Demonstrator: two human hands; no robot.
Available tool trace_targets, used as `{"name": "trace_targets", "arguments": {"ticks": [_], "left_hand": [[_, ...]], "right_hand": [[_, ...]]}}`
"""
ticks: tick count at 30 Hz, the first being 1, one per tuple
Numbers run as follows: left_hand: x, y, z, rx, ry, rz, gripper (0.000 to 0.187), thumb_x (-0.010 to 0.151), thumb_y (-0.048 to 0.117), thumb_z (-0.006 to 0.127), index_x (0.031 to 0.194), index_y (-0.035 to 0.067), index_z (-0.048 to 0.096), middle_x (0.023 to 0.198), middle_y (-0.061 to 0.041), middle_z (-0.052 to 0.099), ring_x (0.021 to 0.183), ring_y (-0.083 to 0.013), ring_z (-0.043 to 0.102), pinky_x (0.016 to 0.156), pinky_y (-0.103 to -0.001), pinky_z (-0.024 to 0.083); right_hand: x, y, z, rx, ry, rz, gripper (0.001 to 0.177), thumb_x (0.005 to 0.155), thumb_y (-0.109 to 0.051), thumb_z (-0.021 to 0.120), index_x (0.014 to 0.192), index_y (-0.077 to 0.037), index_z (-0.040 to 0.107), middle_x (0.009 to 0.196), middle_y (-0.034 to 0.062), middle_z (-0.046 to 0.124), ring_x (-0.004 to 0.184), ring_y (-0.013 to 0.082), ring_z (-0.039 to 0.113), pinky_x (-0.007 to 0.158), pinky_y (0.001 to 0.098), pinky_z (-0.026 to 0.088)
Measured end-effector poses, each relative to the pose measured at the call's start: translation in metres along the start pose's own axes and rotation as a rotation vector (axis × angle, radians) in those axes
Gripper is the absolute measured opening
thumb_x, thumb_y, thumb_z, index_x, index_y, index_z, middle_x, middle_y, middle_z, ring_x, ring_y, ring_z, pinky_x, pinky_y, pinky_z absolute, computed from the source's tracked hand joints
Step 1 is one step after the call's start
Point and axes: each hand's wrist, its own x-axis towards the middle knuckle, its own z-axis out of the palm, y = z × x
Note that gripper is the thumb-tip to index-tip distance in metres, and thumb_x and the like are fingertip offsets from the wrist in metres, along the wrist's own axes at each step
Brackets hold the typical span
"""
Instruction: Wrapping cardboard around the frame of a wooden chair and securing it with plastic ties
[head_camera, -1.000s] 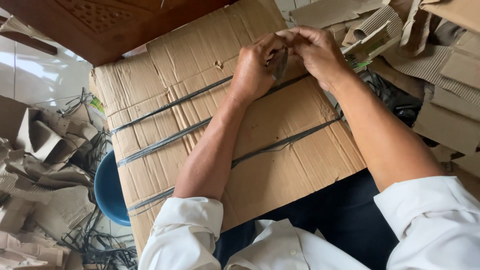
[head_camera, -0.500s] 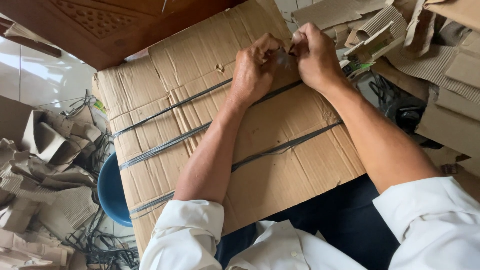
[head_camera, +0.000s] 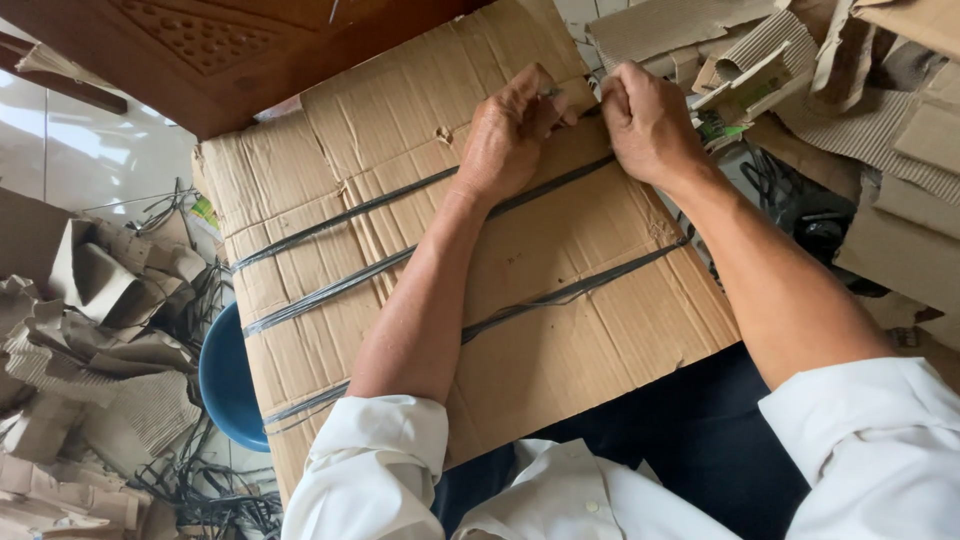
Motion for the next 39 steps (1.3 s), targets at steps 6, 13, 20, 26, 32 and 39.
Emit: {"name": "trace_targets", "arguments": {"ticks": [6, 13, 20, 26, 32, 39], "left_hand": [[0.002, -0.003, 0.003, 0.007, 0.018, 0.004, 0.019, 0.101, 0.022, 0.048, 0.091, 0.016, 0.063, 0.088, 0.002, 0.075, 0.081, -0.0145, 0.069, 0.073, -0.031, 0.052], [0.0, -0.003, 0.002, 0.086, 0.09, -0.099, 0.037, 0.1, 0.048, 0.048, 0.082, 0.02, 0.063, 0.074, 0.005, 0.068, 0.065, -0.0102, 0.06, 0.062, -0.031, 0.045], [0.012, -0.002, 0.014, 0.036, 0.12, 0.007, 0.018, 0.097, 0.012, 0.05, 0.079, 0.011, 0.052, 0.084, -0.004, 0.078, 0.077, -0.0162, 0.071, 0.066, -0.032, 0.052], [0.045, -0.017, 0.035, 0.222, 0.052, 0.043, 0.017, 0.095, 0.005, 0.051, 0.101, 0.012, 0.065, 0.07, -0.004, 0.068, 0.056, -0.0173, 0.061, 0.049, -0.034, 0.046], [0.061, -0.035, 0.066, 0.216, 0.09, 0.003, 0.025, 0.099, 0.031, 0.048, 0.082, 0.014, 0.053, 0.069, -0.004, 0.071, 0.059, -0.0239, 0.063, 0.057, -0.042, 0.046], [0.051, -0.022, 0.058, 0.255, 0.085, -0.031, 0.028, 0.098, 0.026, 0.053, 0.076, 0.016, 0.04, 0.061, -0.004, 0.052, 0.058, -0.0247, 0.047, 0.057, -0.043, 0.04]], "right_hand": [[-0.001, -0.023, -0.001, 0.136, 0.101, -0.242, 0.029, 0.115, -0.001, 0.037, 0.087, -0.008, 0.043, 0.074, 0.0028, 0.041, 0.061, 0.0159, 0.038, 0.049, 0.0296, 0.032], [0.003, -0.042, -0.012, 1.04, -0.019, 0.233, 0.019, 0.113, -0.022, 0.048, 0.095, -0.014, 0.048, 0.089, 0.0071, 0.058, 0.059, 0.0091, 0.049, 0.038, 0.0195, 0.032], [0.01, -0.036, -0.01, 0.951, 0.03, 0.18, 0.021, 0.114, -0.026, 0.044, 0.097, -0.014, 0.048, 0.081, 0.0026, 0.059, 0.052, 0.0078, 0.042, 0.039, 0.0223, 0.029], [0.007, -0.02, -0.012, 0.78, 0.166, 0.272, 0.026, 0.115, -0.028, 0.041, 0.093, -0.018, 0.05, 0.083, -0.0009, 0.058, 0.066, 0.009, 0.048, 0.055, 0.0236, 0.039], [0.012, 0.003, 0.0, 1.108, 0.18, 0.515, 0.021, 0.111, -0.019, 0.042, 0.091, -0.014, 0.045, 0.07, -0.0019, 0.049, 0.047, 0.0083, 0.039, 0.039, 0.0242, 0.029], [0.014, 0.03, 0.026, 1.09, 0.094, 0.618, 0.039, 0.108, -0.019, 0.044, 0.145, -0.006, 0.05, 0.069, -0.0079, 0.046, 0.051, 0.0044, 0.04, 0.041, 0.0198, 0.027]]}}
